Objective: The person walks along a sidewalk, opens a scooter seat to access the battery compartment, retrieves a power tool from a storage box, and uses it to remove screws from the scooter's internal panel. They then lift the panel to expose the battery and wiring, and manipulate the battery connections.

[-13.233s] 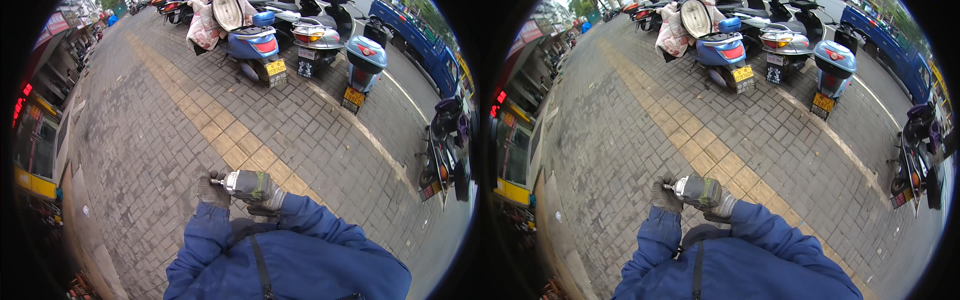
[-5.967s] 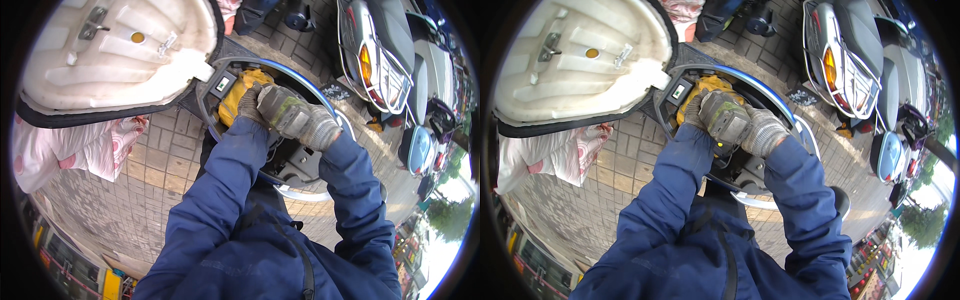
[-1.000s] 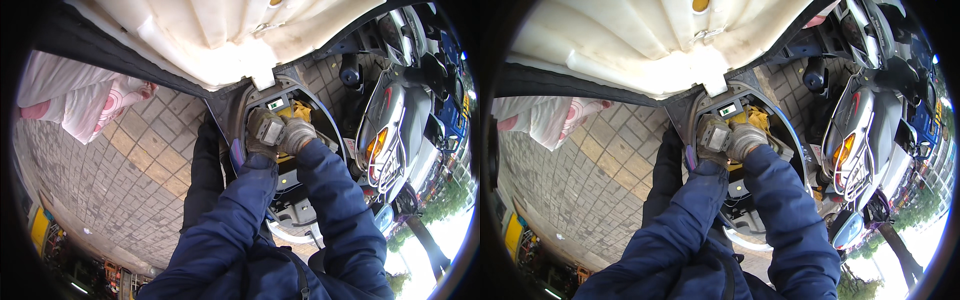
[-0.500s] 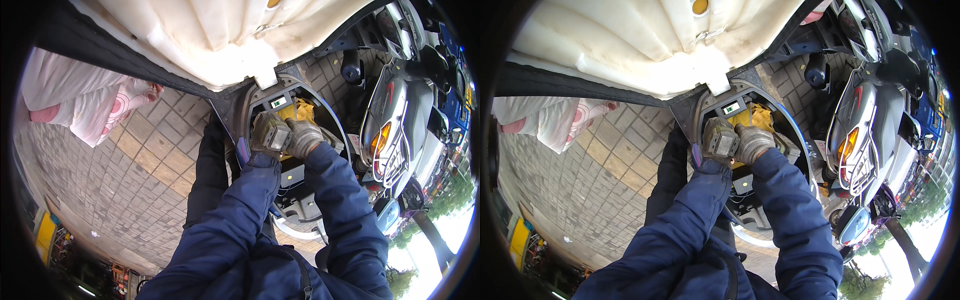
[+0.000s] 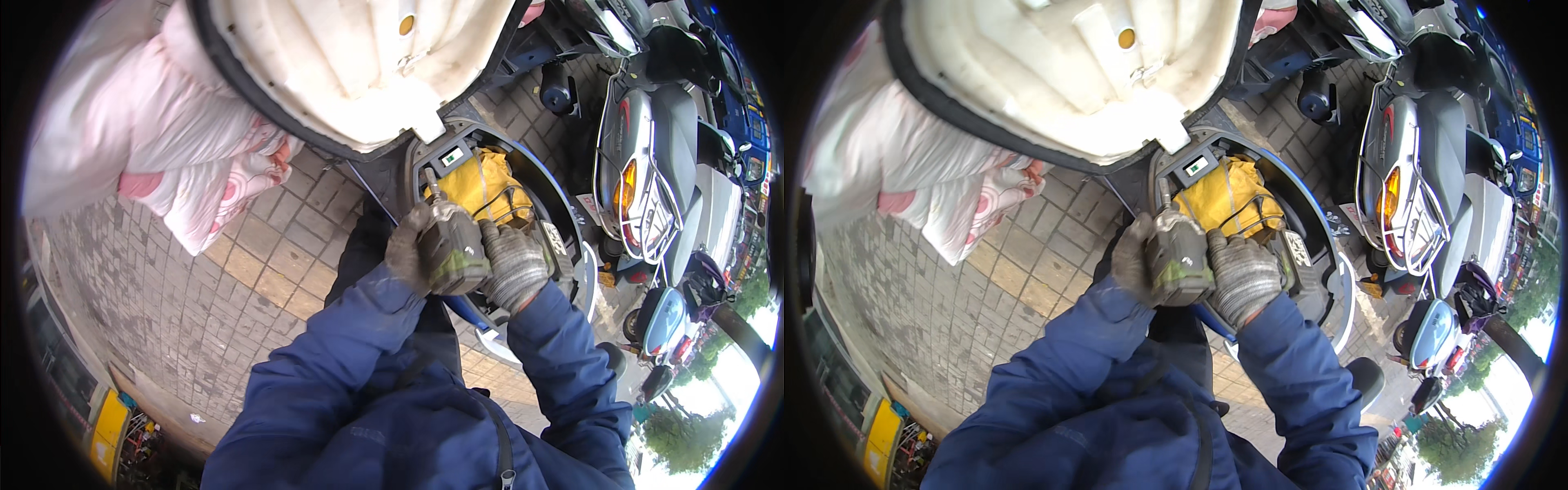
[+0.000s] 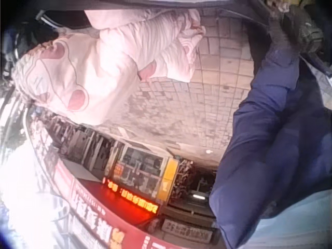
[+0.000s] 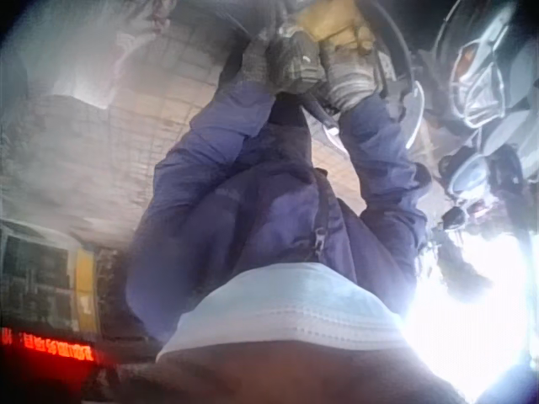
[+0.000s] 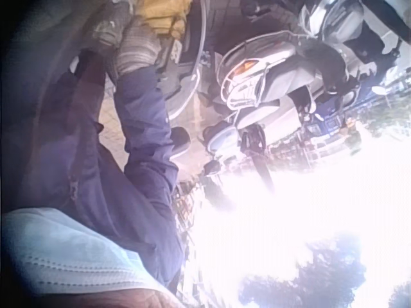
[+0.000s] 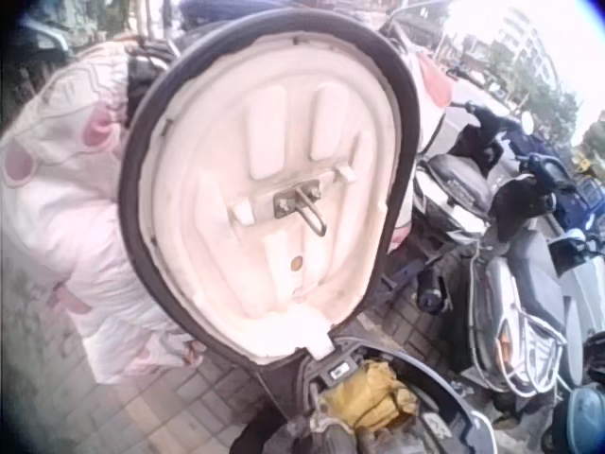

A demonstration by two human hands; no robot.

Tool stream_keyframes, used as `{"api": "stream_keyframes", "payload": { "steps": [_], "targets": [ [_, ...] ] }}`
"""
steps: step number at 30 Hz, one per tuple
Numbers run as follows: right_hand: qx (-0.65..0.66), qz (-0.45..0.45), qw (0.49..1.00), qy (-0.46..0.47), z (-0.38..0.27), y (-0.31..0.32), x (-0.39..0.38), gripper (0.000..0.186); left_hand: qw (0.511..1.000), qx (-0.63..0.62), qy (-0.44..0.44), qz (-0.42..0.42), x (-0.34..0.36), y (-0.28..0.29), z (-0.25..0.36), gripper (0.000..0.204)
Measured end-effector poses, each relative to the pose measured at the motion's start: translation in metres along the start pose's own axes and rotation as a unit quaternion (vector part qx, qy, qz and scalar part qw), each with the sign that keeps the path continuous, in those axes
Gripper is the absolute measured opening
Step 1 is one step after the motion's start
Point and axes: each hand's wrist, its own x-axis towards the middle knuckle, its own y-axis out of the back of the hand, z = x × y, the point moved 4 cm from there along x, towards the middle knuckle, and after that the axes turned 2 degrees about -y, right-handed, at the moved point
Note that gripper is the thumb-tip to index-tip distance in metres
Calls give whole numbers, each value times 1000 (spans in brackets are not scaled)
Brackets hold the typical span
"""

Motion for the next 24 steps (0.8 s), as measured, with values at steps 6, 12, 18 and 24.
{"api": "stream_keyframes", "payload": {
  "steps": [6,12,18,24],
  "targets": [
    [58,106,990,73,-97,-9,-64,49,960,251,-113,-50,-134,-6,58,57],
    [225,82,961,137,-163,-69,-104,65,861,465,-206,25,-201,56,91,70],
    [369,-2,929,-18,-112,-198,-130,53,566,792,-118,196,-108,182,112,57],
    [447,-107,860,-221,-70,-361,-146,50,459,842,-19,284,19,315,168,46]
  ]
}}
